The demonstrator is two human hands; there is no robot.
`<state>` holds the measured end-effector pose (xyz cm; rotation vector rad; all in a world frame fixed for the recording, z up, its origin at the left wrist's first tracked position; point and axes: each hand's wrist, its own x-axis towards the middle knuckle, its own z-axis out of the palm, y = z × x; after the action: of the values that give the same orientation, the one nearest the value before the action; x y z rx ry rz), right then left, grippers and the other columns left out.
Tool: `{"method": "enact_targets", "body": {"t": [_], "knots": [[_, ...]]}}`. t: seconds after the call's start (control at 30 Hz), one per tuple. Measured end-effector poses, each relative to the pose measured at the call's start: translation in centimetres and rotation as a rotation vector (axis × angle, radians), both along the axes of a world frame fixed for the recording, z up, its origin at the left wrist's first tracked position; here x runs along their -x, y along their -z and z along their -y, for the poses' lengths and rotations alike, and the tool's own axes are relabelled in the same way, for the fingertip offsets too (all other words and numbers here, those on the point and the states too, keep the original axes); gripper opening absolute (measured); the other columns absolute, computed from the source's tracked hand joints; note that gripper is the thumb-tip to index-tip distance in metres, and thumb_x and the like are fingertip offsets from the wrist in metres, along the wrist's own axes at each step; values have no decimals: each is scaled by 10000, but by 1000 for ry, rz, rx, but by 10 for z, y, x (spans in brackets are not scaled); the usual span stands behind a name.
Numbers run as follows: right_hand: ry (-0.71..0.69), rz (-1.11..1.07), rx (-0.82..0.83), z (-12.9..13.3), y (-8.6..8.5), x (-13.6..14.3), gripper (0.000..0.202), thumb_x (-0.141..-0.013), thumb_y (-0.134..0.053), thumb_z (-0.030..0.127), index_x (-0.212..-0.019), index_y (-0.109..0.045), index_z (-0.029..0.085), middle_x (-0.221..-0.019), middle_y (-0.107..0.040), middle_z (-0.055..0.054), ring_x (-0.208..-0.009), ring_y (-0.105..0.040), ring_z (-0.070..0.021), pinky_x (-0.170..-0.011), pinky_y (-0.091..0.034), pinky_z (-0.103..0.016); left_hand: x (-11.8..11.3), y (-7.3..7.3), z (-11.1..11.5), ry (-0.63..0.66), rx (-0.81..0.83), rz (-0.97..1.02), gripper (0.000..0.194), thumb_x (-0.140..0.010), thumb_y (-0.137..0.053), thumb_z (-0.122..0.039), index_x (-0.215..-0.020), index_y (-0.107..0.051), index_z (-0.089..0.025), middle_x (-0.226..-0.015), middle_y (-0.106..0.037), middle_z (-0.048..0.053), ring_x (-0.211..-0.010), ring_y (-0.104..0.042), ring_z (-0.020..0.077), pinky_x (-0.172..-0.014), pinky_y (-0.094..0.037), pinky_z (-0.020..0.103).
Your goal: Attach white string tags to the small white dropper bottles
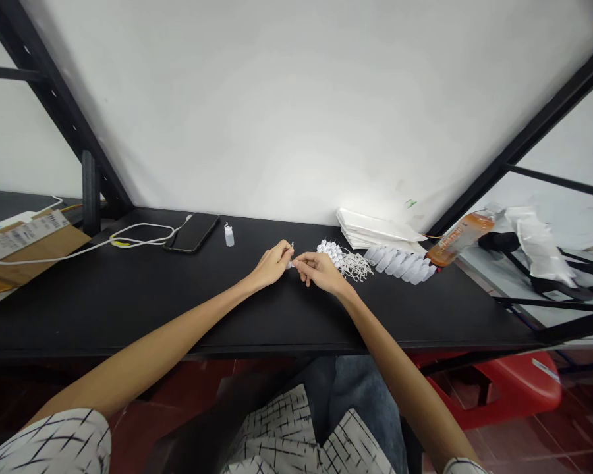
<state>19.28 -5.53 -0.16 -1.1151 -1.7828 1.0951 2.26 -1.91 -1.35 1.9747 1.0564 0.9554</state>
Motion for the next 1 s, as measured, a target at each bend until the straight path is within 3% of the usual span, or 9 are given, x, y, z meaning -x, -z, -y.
{"method": "enact_targets", "body": {"t": [0.2,0.37,0.47,0.63,0.83,1.0], "knots": [[61,193,-161,-1,4,1,479,-941,-407,570,-709,-547,175,-488,-462,50,-454,-452,-92,-501,-368,-222,-2,1,1,35,-9,33,189,-939,-392,-359,-840,-441,-206,-689,-508,-35,-576,-453,109,-564,-377,231],[108,330,-237,1,4,3,568,-977,-319,548,-592,-510,177,-509,-489,20,-501,-483,-103,-560,-373,-236,-1,-3,6,40,-41,-27,169,-945,-378,-336,-847,-436,-212,-680,-503,-42,-594,-455,117,-597,-359,246],[114,318,-270,2,3,4,524,-974,-361,524,-620,-525,174,-550,-516,19,-512,-504,-99,-571,-390,-237,0,-4,7,25,-94,-75,153,-946,-376,-321,-858,-443,-215,-681,-500,-44,-623,-468,126,-627,-352,258],[117,19,-188,3,1,6,312,-886,-564,495,-874,-562,183,-670,-560,31,-463,-540,-88,-447,-406,-218,1,-5,6,-1,-111,-83,162,-948,-367,-332,-867,-448,-217,-676,-490,-42,-631,-464,134,-636,-352,264],[39,-155,-25,1,-2,4,413,-695,-766,446,-946,-608,157,-759,-619,-22,-609,-650,-155,-405,-485,-219,4,-11,5,-27,-81,-33,179,-952,-373,-352,-851,-431,-216,-628,-447,-56,-571,-436,121,-595,-335,251],[30,-129,8,1,-2,3,409,-735,-719,508,-889,-633,140,-720,-611,-23,-567,-621,-134,-391,-465,-211,5,-9,6,-11,-111,-46,175,-952,-375,-343,-853,-436,-213,-634,-448,-59,-573,-430,116,-597,-330,251]]}}
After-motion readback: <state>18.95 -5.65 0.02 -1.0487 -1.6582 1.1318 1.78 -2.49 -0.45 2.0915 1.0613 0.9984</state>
